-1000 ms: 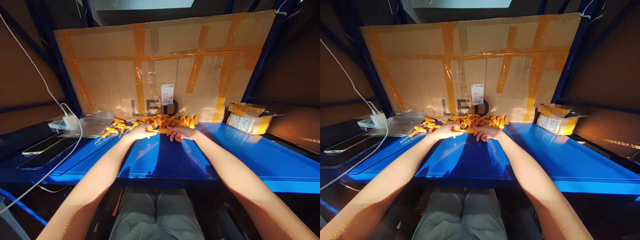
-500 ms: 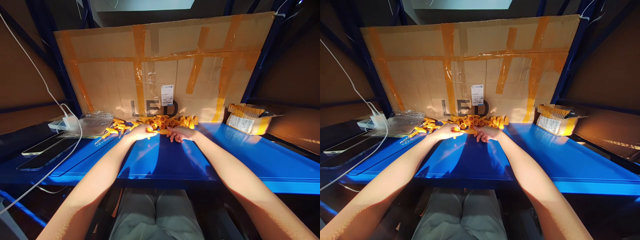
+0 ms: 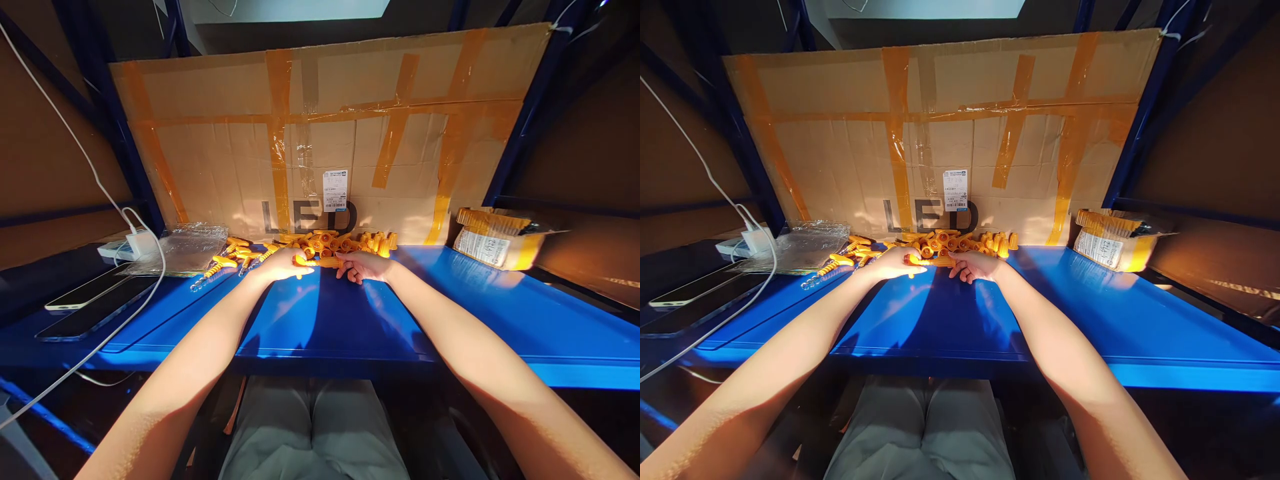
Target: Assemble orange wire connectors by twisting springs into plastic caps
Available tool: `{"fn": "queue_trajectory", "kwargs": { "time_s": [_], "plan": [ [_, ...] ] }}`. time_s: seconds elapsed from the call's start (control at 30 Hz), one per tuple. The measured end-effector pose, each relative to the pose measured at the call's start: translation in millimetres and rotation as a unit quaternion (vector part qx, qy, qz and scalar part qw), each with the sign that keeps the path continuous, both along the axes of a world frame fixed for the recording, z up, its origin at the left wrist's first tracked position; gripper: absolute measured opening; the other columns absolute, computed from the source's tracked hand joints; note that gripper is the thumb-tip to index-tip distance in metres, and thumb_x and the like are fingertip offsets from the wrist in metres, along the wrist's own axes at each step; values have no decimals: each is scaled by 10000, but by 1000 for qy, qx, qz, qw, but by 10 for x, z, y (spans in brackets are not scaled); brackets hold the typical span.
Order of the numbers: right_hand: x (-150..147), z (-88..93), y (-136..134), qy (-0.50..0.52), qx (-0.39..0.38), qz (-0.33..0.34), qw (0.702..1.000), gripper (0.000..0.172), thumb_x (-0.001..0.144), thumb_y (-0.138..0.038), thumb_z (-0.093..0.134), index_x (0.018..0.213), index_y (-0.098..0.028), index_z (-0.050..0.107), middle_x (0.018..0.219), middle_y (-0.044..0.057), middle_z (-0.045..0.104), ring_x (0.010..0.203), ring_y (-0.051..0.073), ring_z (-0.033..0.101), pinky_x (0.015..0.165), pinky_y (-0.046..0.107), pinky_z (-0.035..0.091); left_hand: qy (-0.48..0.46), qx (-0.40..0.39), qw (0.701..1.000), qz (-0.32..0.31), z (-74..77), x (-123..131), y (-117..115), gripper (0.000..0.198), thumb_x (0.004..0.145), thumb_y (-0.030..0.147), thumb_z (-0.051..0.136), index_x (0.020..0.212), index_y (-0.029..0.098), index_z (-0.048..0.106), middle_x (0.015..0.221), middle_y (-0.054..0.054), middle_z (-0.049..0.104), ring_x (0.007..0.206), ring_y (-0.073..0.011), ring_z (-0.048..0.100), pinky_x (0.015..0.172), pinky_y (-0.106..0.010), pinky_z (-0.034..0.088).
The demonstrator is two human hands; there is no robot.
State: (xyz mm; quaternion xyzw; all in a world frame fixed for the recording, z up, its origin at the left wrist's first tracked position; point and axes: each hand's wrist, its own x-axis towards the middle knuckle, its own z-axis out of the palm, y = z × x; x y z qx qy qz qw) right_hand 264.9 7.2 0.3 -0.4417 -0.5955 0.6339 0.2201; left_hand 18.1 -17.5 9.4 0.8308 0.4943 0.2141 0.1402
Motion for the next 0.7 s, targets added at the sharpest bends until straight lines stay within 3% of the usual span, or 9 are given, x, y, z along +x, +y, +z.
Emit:
{"fn": "queue_trajectory", "kwargs": {
  "time_s": [0.47,0.6,0.7],
  "plan": [
    [-45,36,-14,39,10,-46,998,254,1017,-367,511,909,-149,584,675,18,705,420,79,567,361,167,454,-25,-8,999,25,7,27,14,170,767,356,649,777,192,608,690,-36,719,737,-232,683,699,-352,475],
    [-87,68,-72,67,26,-81,994,230,1018,-309,501,886,-146,594,675,15,695,435,80,565,378,176,457,-43,0,999,28,-20,-1,41,243,781,382,645,933,193,643,701,-15,708,742,-219,673,717,-339,484],
    [-72,101,-86,124,65,-124,982,170,997,-279,544,905,-151,608,697,19,694,480,82,589,428,172,489,-80,56,995,24,-43,-60,77,489,792,451,652,1215,210,601,917,-39,724,854,-221,665,793,-342,482]
  ]
}}
